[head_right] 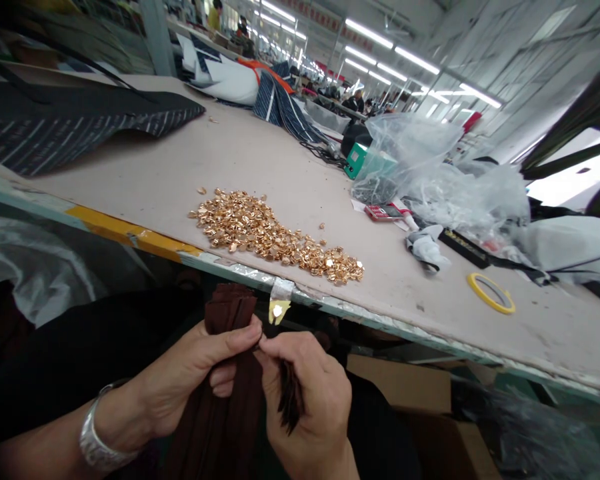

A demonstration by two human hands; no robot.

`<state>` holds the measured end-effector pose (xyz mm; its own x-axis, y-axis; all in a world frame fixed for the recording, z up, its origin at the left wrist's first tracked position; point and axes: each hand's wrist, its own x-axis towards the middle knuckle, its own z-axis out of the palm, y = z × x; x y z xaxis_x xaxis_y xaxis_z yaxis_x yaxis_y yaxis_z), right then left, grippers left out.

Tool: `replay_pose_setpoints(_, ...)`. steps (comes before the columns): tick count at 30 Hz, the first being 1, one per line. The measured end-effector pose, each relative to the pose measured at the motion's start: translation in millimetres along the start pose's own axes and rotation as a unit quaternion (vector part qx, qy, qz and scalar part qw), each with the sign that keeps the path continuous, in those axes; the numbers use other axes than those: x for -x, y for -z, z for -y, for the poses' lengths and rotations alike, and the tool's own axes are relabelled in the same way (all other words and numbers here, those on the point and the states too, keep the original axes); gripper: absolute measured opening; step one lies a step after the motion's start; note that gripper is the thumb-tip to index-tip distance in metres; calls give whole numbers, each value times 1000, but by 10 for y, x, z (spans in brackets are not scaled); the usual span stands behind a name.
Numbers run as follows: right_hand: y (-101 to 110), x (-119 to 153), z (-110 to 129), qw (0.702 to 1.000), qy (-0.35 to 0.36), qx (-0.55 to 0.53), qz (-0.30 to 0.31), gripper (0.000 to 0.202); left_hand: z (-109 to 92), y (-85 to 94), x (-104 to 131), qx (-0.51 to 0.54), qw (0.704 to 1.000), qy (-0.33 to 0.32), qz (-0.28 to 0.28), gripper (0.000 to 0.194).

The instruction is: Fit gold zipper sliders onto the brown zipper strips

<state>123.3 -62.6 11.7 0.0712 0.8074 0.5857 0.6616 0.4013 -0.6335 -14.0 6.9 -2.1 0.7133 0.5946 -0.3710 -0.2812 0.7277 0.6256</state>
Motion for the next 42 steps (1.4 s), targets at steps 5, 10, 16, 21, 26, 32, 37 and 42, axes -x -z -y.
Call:
replay_pose_setpoints(5,-27,17,-11,963,-232,-134,-15,7,-5,-9,14,-4,1000,-2,-14,29)
replay_pose_setpoints(10,-76,0,3,884,-368,-288,-11,26,-51,-20,10,46,999,0,11,22)
replay_pose_setpoints(16,-97,-78,-7,773,-436,-460,-14,26,-134,-44,-43,10,999,-25,-17,18)
replay_pose_setpoints(21,-120,-129,-33,755,-457,-469,-37,30,-138,-45,-82,-12,999,-24,-18,18)
replay_pose_setpoints(26,-140,-131,-55,754,-451,-476,-33,30,-145,-71,-111,-24,999,-29,-33,22)
replay_pose_setpoints(32,-147,-165,-53,753,-450,-479,-30,27,-156,-112,-132,-28,999,-18,-35,19)
replay_pose_setpoints(37,-166,-173,-83,750,-441,-492,-33,25,-166,-144,-148,-36,998,-29,-37,21)
replay_pose_setpoints(42,-208,-147,-139,757,-422,-497,-39,24,-153,-139,-158,-74,993,-70,-53,18)
